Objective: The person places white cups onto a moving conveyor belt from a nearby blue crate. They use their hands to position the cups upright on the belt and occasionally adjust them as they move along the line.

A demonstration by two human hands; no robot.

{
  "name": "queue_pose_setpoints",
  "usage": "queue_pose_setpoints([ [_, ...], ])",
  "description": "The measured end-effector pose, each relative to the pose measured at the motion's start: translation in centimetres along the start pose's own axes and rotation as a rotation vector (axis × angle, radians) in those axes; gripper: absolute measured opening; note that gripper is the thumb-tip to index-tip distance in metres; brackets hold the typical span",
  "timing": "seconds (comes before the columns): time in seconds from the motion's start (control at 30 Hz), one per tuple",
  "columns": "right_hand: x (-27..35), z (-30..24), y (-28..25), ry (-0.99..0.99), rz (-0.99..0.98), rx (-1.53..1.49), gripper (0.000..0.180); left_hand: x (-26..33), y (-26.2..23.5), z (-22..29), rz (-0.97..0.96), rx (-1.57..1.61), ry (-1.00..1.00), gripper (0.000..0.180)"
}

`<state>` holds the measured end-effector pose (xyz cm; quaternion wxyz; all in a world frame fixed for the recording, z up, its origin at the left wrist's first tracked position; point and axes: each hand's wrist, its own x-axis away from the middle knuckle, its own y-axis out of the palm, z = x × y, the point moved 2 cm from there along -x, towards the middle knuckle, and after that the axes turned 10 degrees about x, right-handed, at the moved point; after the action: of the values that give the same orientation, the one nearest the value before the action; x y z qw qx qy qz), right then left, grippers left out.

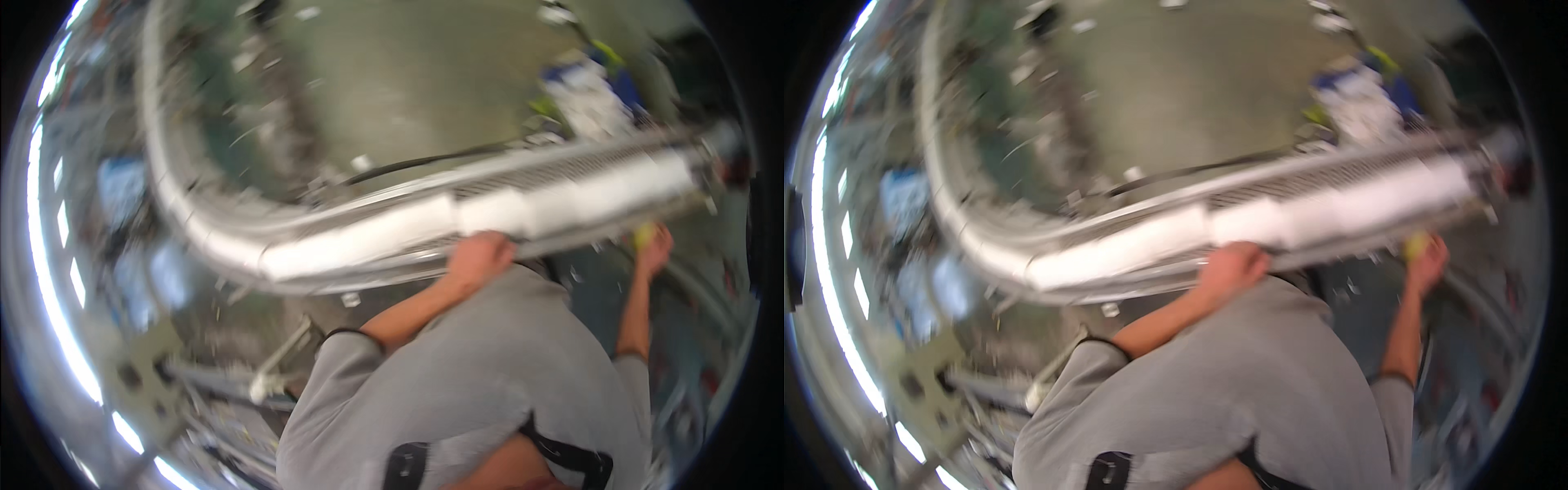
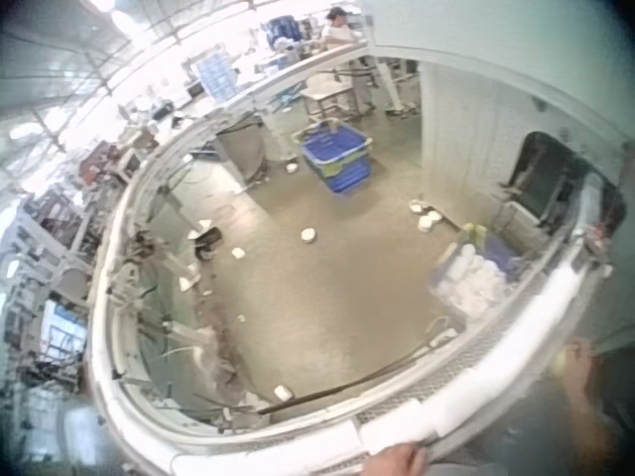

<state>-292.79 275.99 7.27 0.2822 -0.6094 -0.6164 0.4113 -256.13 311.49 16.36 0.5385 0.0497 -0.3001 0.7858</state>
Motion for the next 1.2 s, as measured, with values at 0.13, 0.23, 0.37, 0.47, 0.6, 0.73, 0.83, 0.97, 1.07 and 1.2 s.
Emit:
queue_pose_setpoints([
  [0.13,-1.8,7.4,0.3,-0.356,-0.022,0.49,0.042,2.1,-1.2,-1.4,0.098,0.018,0.153,0.021],
  [0.23,-1.9,6.5,1.3,-0.118,-0.088,0.118,0.04,4.5,-4.5,-3.5,0.391,-0.111,0.298,0.013],
  [0.37,-2.7,4.7,0.6,-0.134,-0.118,0.087,0.042,9.6,-10.9,-10.2,0.831,-0.231,0.3,0.019],
  [0.47,-1.7,6.5,-0.1,-0.157,-0.134,0.11,0.042,15.6,-21.9,-14.9,1.231,-0.625,0.134,0.041],
  [0.6,-1.0,4.4,0.3,-0.194,-0.09,0.251,0.044,31.3,-38.7,-22.3,1.797,-1.071,-0.588,0.064],
  [0.73,-1.6,3.7,1.1,-0.131,-0.169,0.199,0.044,33.8,-43.6,-29.3,1.264,-0.423,-1.098,0.05],
  [0.83,-0.4,4.2,0.3,-0.072,-0.108,0.245,0.043,31.5,-44.6,-30.1,1.127,-0.485,-1.103,0.045],
  [0.97,-2.2,4.5,-2.8,-0.522,-0.141,0.325,0.036,33.3,-46.2,-36.1,1.054,-0.609,-1.02,0.034],
  [1.07,0.3,0.5,0.5,-0.082,-0.095,0.184,0.028,36.1,-43.7,-39.8,0.939,-0.851,-0.263,0.024],
  [1.2,3.0,-4.1,-1.3,-0.045,0.032,0.154,0.024,34.4,-46.6,-36.7,1.024,-0.472,-0.976,0.055],
])
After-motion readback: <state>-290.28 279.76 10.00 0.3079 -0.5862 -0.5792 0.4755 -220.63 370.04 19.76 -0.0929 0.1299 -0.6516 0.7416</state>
